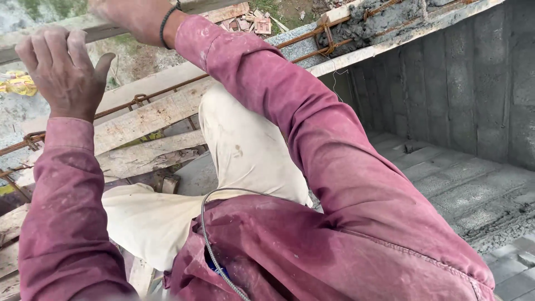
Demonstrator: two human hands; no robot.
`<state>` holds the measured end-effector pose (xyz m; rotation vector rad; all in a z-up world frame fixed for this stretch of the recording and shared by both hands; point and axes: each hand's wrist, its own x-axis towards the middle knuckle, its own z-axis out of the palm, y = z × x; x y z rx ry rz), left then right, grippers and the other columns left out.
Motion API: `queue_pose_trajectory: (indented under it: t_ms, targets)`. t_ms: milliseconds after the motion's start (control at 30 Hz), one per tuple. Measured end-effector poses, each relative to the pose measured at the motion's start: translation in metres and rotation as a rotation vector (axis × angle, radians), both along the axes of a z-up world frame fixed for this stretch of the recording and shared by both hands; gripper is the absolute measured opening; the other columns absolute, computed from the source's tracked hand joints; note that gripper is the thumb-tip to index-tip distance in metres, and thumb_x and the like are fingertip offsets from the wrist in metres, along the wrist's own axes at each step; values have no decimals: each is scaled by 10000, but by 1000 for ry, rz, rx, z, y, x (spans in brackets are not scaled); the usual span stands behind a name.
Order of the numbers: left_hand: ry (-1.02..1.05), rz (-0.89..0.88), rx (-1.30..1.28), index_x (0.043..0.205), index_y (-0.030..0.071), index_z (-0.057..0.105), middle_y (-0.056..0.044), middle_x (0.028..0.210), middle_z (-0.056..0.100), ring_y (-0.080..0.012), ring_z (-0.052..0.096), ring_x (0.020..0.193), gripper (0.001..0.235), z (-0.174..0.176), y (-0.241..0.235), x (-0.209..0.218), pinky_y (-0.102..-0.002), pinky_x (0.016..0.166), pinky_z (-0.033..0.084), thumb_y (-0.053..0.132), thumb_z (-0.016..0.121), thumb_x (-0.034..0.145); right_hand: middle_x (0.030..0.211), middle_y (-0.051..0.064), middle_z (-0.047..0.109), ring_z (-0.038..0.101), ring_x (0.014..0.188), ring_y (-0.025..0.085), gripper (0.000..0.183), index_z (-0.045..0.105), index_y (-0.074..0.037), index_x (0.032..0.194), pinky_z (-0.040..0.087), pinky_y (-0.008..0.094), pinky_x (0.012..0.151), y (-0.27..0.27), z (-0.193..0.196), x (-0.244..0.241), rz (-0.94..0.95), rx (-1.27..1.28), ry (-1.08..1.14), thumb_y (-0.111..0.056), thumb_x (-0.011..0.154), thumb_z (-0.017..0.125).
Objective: The person ties steel reinforcement bars together with wire by hand before positioning wooden planks and a formwork panel along the building's edge.
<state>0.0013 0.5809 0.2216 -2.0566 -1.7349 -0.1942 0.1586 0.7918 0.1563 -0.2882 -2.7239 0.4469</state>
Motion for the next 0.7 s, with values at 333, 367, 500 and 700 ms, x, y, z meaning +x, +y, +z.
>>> queue_pose_trajectory:
  t_ms: [333,367,500,700]
  targets:
    - [-157,128,-499,930,152,700,-68,660,656,-276,648,658,453,-68,32,11,-445,641,474,593,791,984,918,163,728,712,901,384,467,659,-135,1241,550,508,716,-26,-24,53,42,-98,-251,11,797,684]
    - [-157,124,-505,930,152,700,-68,660,656,-276,648,658,453,-73,30,12,-445,641,474,593,791,984,918,163,728,712,901,384,467,659,-135,1241,550,508,716,-27,-32,54,38,-104,-251,11,797,684]
    - [-200,145,-558,997,184,723,-64,688,673,-257,658,671,406,-93,15,16,-418,602,463,585,785,1013,937,151,724,715,926,369,413,664,-144,1228,556,510,765,-38,-56,55,78,-147,-315,4,843,674]
    - [-315,215,-588,1162,227,766,-85,751,706,-259,673,659,398,-112,13,41,-429,603,483,566,811,958,953,176,708,693,914,391,366,683,-139,1205,545,518,776,-39,-75,71,115,-173,-321,-76,848,736]
